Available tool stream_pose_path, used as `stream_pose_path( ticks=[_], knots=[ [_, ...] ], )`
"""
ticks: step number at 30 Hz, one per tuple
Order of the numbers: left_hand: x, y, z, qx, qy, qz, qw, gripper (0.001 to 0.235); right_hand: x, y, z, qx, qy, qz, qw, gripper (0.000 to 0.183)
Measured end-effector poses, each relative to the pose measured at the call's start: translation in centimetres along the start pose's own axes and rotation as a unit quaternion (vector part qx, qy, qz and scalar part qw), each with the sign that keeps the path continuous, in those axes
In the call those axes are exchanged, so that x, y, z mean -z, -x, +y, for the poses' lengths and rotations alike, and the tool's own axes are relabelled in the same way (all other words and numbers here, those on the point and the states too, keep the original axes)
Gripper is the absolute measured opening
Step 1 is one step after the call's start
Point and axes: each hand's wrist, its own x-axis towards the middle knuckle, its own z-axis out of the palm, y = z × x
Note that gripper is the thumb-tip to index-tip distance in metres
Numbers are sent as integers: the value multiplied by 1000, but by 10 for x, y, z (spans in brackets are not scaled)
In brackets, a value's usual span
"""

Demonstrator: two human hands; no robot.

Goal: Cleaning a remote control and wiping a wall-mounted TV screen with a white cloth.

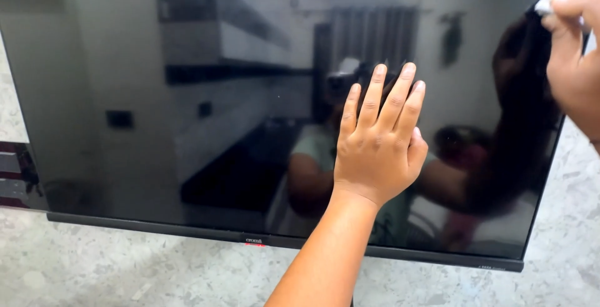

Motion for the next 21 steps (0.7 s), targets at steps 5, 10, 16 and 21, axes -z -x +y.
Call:
stream_pose_path(
  ticks=[5,10,16,21],
  knots=[
    [-3,-2,1,9,-11,0,1000,56,12,-23,-14,-2,13,-7,1000,13],
    [-1,-1,1,6,-17,-6,1000,55,16,-36,-23,-4,16,-16,1000,10],
    [2,-2,2,6,-10,1,1000,56,10,-25,-8,-2,17,-22,1000,9],
    [2,-5,-1,4,-2,7,1000,56,-3,-14,1,-3,13,-18,1000,13]
  ],
)
